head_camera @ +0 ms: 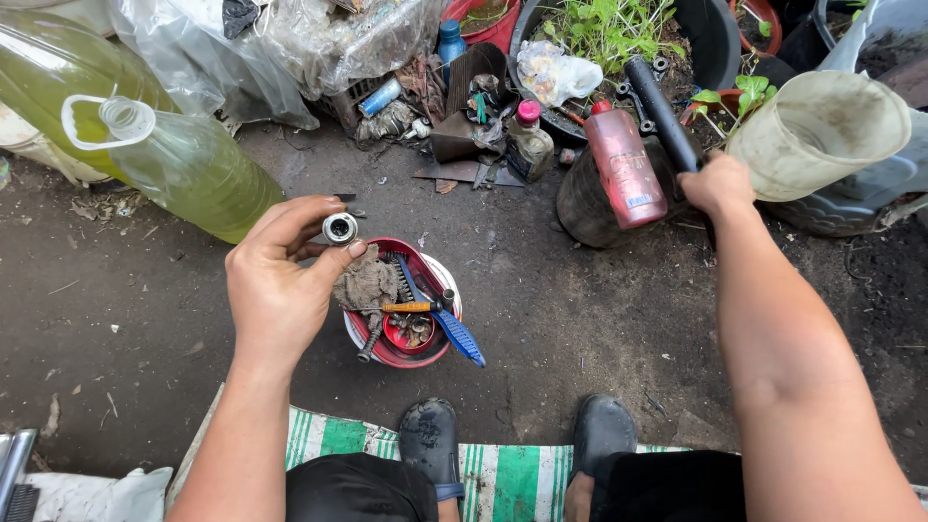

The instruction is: The person pours liquid from a red bottle onto a small metal part, then uses a screwdriver to scrape the inside. They wipe the part with a dirty cloth and use a blue brush to scrub it further before placing it in a red bucket.

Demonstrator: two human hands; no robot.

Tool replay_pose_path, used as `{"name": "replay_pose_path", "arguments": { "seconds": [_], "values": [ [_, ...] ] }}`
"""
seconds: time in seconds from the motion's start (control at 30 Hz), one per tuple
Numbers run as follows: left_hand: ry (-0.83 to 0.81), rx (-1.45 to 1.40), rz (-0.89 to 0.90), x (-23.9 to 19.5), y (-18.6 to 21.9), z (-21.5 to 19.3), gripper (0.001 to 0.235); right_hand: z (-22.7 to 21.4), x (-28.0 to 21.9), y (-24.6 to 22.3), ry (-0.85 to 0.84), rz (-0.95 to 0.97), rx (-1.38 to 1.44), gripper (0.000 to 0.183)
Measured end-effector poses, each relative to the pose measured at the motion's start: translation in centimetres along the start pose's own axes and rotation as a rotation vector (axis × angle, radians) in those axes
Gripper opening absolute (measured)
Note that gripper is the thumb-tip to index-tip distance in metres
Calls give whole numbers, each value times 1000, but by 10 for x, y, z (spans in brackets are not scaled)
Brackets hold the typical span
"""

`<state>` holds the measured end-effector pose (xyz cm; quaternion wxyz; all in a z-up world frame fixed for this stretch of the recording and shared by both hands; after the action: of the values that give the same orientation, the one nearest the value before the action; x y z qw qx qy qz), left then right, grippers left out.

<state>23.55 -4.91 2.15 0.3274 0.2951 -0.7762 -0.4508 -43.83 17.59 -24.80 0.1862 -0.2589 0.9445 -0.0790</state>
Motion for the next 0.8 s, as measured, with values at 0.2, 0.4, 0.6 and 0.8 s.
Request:
{"name": "replay_pose_path", "arguments": {
  "seconds": [0.2,0.4,0.6,0.8],
  "values": [
    [-11,-3,6,3,7,7,41,15,34,19,37,-88,67,55],
    [-17,-2,8,5,4,10,41,13,1,-22,-33,-93,186,62],
    [-24,4,18,5,11,15,42,17,-13,-32,-63,-87,201,66],
    [-37,178,23,5,29,19,37,6,3,-28,-15,-94,160,60]
  ]
}}
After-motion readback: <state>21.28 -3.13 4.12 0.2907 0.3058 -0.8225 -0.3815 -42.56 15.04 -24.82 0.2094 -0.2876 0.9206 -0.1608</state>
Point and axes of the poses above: each hand's wrist, its own x-axis towards the middle knuckle, its own z-axis out of the palm, y = z × x, the point moved 9 cm from there along x, towards the middle knuckle, and after that the axes turned 13 degrees about -y, right-handed, at the moved point
